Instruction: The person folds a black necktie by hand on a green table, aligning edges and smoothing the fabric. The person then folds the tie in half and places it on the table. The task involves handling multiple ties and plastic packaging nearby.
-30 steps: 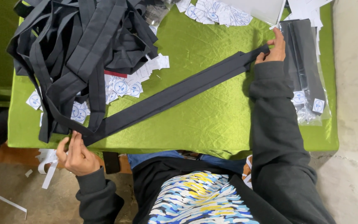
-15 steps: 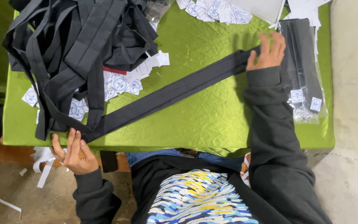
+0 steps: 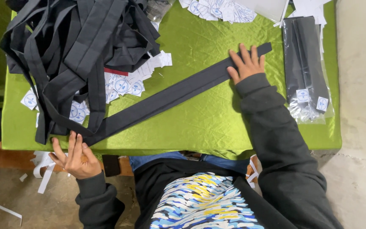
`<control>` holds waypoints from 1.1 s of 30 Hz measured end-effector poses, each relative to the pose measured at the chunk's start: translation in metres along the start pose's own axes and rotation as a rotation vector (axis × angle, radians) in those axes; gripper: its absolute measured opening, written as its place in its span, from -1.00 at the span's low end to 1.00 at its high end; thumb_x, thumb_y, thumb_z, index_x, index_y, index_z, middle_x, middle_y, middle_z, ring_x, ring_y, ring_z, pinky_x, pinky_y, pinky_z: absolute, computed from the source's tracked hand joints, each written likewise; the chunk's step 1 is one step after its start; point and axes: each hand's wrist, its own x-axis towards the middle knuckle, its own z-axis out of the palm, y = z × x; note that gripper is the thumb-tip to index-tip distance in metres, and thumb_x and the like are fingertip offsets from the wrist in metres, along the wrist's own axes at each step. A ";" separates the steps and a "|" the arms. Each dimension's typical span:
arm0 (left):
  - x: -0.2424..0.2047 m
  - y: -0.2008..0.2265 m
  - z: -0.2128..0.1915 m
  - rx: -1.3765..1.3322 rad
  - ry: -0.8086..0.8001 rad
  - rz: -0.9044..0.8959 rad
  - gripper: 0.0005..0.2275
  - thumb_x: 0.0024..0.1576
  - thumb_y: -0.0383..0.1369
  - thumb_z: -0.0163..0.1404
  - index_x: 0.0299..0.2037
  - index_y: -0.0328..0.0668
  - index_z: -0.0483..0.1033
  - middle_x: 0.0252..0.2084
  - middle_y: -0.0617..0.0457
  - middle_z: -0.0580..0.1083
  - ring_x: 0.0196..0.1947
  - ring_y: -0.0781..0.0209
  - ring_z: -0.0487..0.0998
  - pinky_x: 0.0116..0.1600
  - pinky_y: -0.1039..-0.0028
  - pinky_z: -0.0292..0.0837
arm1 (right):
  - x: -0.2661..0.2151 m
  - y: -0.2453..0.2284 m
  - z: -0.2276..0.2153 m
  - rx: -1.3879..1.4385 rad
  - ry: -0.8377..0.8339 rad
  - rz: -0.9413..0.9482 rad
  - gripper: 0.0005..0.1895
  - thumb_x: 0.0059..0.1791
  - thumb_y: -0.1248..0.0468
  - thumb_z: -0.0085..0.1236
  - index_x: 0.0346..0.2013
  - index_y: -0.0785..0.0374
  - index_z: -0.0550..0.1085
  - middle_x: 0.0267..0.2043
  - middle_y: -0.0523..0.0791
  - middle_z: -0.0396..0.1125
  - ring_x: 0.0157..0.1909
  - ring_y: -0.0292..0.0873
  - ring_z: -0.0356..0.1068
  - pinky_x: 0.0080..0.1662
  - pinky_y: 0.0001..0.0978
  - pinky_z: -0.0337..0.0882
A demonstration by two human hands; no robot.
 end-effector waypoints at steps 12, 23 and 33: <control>0.018 0.027 -0.019 0.035 -0.110 -0.069 -0.79 0.29 -0.68 0.08 0.06 -0.41 0.72 0.24 -0.14 0.59 0.49 -0.40 0.25 0.47 -0.46 -0.17 | 0.019 0.097 0.038 0.102 0.182 0.231 -0.34 0.24 -0.18 -0.37 0.60 -0.03 0.02 0.63 0.02 -0.26 0.60 0.21 -0.37 0.46 0.35 -0.26; 0.046 0.050 -0.026 0.255 -0.095 -0.267 -0.63 0.12 -0.46 0.45 0.07 -0.39 0.61 -0.16 -0.10 0.52 -0.16 -0.08 0.36 -0.14 0.14 0.30 | 0.013 0.089 0.009 0.218 0.287 0.310 -0.25 0.07 -0.11 0.25 0.44 0.10 0.22 0.43 0.10 0.11 0.42 0.26 0.00 0.25 0.33 0.12; 0.042 0.044 -0.021 0.160 -0.119 -0.352 -0.59 0.19 -0.45 0.38 0.19 -0.42 0.52 -0.24 -0.01 0.55 -0.24 0.03 0.36 -0.04 0.17 0.31 | 0.024 0.087 0.002 0.858 0.675 0.095 -0.42 0.04 0.54 0.29 0.27 0.14 0.29 -0.23 -0.06 0.39 -0.28 -0.22 0.37 -0.31 -0.40 0.38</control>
